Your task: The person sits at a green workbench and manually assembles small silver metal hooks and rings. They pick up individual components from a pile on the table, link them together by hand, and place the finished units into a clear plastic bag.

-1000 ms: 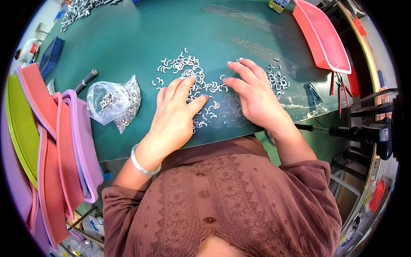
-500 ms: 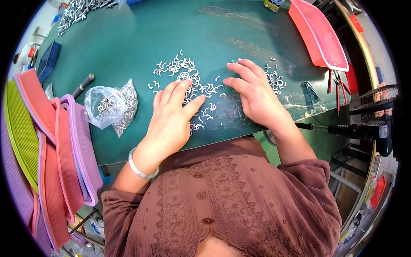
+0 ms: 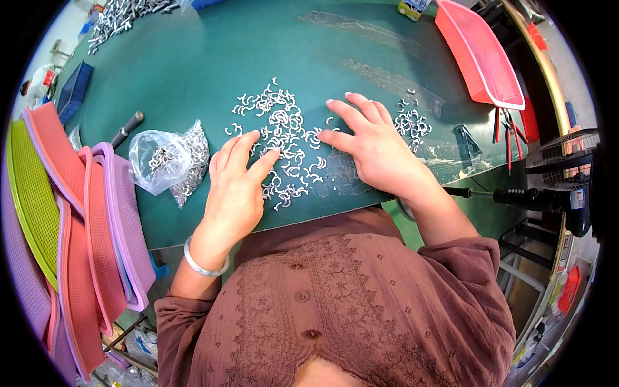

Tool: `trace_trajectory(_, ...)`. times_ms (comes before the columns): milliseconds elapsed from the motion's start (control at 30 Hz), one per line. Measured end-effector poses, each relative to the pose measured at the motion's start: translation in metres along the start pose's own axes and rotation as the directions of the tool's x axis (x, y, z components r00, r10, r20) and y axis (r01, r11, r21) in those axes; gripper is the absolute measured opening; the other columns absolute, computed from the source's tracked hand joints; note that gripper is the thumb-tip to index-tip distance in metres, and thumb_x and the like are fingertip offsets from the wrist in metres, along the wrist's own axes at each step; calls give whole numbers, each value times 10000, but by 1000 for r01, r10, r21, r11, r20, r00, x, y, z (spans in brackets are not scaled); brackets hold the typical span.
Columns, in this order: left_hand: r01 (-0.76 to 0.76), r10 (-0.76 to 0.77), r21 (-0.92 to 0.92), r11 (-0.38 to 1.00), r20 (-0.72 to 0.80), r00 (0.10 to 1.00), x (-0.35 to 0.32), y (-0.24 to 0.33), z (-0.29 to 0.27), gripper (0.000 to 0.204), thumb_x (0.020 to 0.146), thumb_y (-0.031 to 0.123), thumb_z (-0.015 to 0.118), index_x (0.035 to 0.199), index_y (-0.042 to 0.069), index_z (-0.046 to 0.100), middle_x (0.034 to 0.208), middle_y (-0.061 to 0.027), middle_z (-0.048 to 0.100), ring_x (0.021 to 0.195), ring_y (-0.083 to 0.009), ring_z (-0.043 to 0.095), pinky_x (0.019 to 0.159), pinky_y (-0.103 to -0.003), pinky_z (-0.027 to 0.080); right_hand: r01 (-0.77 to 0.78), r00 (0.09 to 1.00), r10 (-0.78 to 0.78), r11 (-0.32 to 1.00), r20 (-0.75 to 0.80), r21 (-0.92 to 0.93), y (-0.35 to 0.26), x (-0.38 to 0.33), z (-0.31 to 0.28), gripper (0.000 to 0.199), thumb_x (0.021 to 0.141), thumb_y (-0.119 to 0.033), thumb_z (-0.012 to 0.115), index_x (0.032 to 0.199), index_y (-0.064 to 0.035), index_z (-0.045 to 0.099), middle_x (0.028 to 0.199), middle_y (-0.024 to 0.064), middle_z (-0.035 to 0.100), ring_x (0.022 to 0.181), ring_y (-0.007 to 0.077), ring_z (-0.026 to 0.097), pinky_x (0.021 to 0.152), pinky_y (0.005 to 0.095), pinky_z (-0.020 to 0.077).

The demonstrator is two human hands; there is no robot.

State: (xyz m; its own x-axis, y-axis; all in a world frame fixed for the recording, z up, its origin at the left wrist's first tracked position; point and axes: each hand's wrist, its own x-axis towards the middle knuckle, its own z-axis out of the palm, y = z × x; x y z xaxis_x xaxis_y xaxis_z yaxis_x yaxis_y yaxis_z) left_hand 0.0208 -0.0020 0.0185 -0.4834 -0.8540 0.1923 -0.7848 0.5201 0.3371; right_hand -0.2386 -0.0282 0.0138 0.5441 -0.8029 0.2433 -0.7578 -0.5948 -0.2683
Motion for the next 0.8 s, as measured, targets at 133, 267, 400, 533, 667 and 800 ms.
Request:
trace_trajectory(133, -5, 5, -2, 1000, 0, 1000, -3, -1, 2, 474, 780, -95, 511, 1188, 94, 659, 1343, -203, 503, 1247, -393, 465, 1049, -466, 351, -11, 1000, 11, 1000, -28, 3, -2, 3, -1, 409, 752, 35, 566, 1101, -130, 700, 1378, 143, 500, 1313, 389, 403, 1070, 495, 351)
trace_trajectory(267, -25, 25, 12, 1000, -3, 1000, -3, 0, 2, 449, 785, -83, 526, 1168, 97, 673, 1343, -195, 505, 1249, -387, 465, 1043, -464, 355, 41, 999, -41, 999, 5, -30, -7, 7, 3, 408, 741, 26, 580, 1103, -120, 698, 1377, 146, 500, 1314, 389, 401, 1062, 497, 354)
trace_trajectory(400, -28, 28, -18, 999, -3, 1000, -3, 1, 0, 433, 781, -75, 541, 1152, 95, 683, 1346, -189, 506, 1247, -385, 465, 1035, -468, 361, 30, 999, -30, 999, -13, -25, -8, 11, 2, 402, 739, 21, 588, 1101, -114, 697, 1379, 148, 499, 1320, 388, 396, 1060, 494, 356)
trace_trajectory(533, -35, 36, 31, 999, -15, 999, -5, 1, 0, 437, 775, -72, 548, 1155, 97, 683, 1338, -186, 509, 1245, -381, 466, 1029, -477, 362, 67, 997, -67, 998, 39, -9, -12, 12, 4, 398, 739, 17, 593, 1100, -114, 697, 1380, 150, 499, 1326, 386, 392, 1062, 493, 354)
trace_trajectory(667, -44, 44, 11, 999, -15, 999, -3, 2, 0, 421, 777, -60, 549, 1143, 96, 686, 1320, -184, 517, 1247, -379, 465, 1025, -480, 361, 91, 995, -91, 996, 35, 8, -15, 12, -1, 383, 745, 5, 586, 1090, -115, 701, 1377, 153, 500, 1326, 388, 393, 1064, 496, 355)
trace_trajectory(800, -78, 78, 4, 997, -16, 997, -4, 0, 3, 421, 757, -36, 556, 1131, 107, 688, 1311, -196, 514, 1238, -378, 463, 1004, -488, 356, 133, 990, -136, 990, 47, 53, -21, 12, 2, 369, 742, 0, 587, 1071, -116, 709, 1369, 154, 507, 1324, 389, 397, 1059, 498, 362)
